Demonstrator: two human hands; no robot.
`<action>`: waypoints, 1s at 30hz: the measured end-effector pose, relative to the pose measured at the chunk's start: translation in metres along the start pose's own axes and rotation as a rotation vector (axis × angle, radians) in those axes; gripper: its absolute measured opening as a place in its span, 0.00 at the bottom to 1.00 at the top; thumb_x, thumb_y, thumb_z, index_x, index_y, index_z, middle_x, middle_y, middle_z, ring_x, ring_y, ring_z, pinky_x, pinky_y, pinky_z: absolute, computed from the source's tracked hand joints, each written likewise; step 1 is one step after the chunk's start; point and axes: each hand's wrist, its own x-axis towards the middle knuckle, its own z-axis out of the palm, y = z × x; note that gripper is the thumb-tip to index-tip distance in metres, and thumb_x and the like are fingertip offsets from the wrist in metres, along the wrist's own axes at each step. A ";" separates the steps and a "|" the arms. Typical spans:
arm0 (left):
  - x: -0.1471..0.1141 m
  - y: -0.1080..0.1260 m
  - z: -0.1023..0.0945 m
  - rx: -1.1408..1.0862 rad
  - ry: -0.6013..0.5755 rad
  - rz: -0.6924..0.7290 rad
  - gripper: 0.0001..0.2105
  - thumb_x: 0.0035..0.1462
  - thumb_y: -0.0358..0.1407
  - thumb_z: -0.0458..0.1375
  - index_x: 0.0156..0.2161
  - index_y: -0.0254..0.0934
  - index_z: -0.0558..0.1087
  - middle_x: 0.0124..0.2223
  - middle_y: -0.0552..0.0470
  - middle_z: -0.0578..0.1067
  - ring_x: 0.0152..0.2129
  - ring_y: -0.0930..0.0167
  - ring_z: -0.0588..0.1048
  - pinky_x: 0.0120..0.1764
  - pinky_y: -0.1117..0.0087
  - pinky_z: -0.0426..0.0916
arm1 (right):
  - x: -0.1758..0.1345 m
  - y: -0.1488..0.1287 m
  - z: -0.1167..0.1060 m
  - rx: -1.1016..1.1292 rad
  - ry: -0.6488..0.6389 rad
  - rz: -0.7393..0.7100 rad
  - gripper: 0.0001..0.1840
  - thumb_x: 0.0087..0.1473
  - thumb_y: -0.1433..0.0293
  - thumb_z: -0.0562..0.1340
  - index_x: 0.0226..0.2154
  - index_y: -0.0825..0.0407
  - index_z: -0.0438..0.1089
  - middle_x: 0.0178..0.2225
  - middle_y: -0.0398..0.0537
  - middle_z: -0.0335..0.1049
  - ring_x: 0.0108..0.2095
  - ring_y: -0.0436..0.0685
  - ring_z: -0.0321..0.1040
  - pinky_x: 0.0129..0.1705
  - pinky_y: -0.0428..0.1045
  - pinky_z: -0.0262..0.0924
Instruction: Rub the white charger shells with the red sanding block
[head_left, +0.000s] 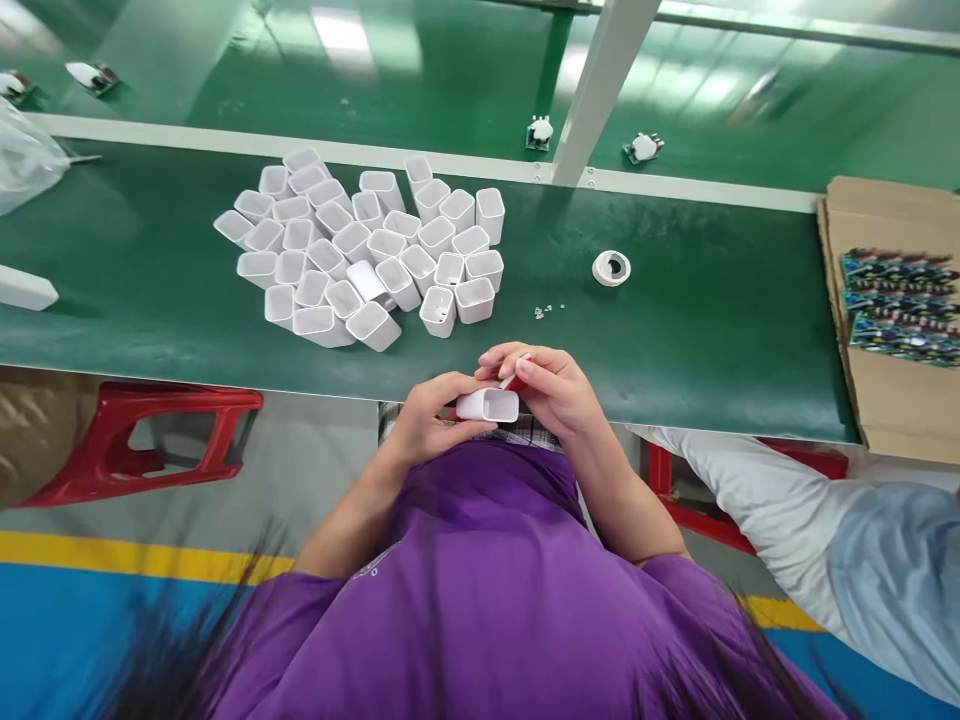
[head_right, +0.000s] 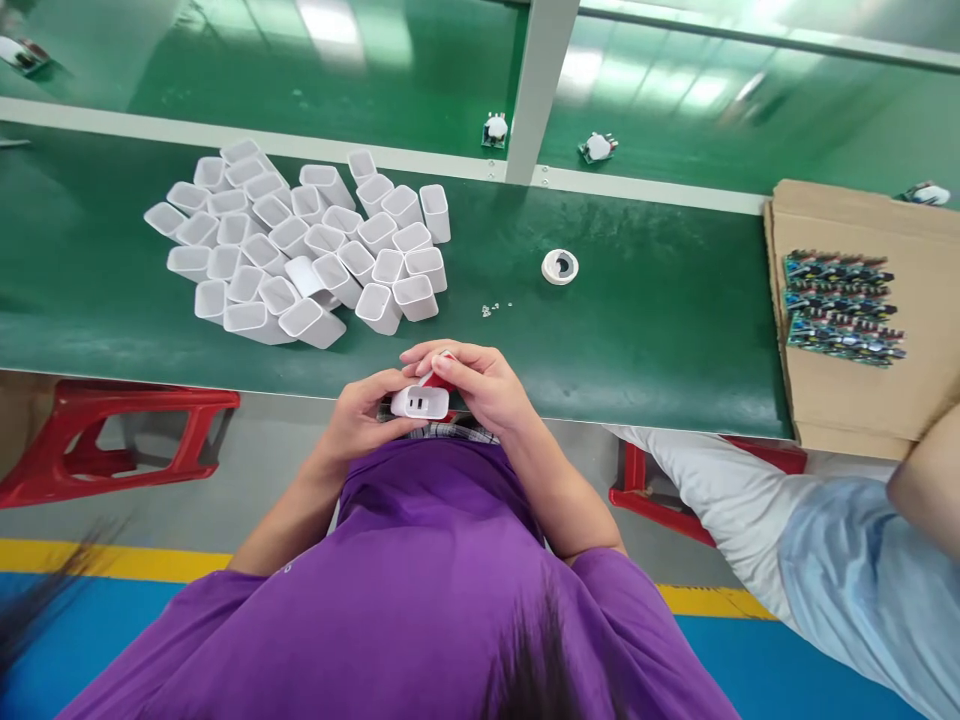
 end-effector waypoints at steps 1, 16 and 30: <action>0.000 -0.001 0.000 -0.001 -0.005 -0.014 0.15 0.54 0.43 0.68 0.44 0.37 0.78 0.38 0.47 0.82 0.32 0.69 0.80 0.28 0.74 0.71 | -0.001 -0.003 -0.001 0.022 -0.021 -0.009 0.17 0.50 0.53 0.70 0.25 0.49 0.78 0.42 0.48 0.79 0.41 0.58 0.78 0.46 0.56 0.74; 0.001 -0.006 0.000 -0.094 0.044 0.209 0.14 0.57 0.34 0.66 0.49 0.41 0.75 0.45 0.44 0.82 0.44 0.64 0.80 0.46 0.61 0.76 | 0.008 0.007 0.011 -0.057 0.188 -0.013 0.15 0.51 0.54 0.70 0.32 0.48 0.79 0.34 0.43 0.79 0.35 0.53 0.78 0.43 0.50 0.74; 0.001 -0.012 -0.003 -0.120 0.179 0.147 0.11 0.58 0.43 0.65 0.41 0.42 0.71 0.49 0.43 0.78 0.50 0.62 0.77 0.47 0.57 0.75 | -0.013 0.003 -0.019 -0.650 0.274 -0.267 0.10 0.59 0.60 0.65 0.37 0.47 0.80 0.35 0.46 0.79 0.37 0.55 0.75 0.46 0.53 0.69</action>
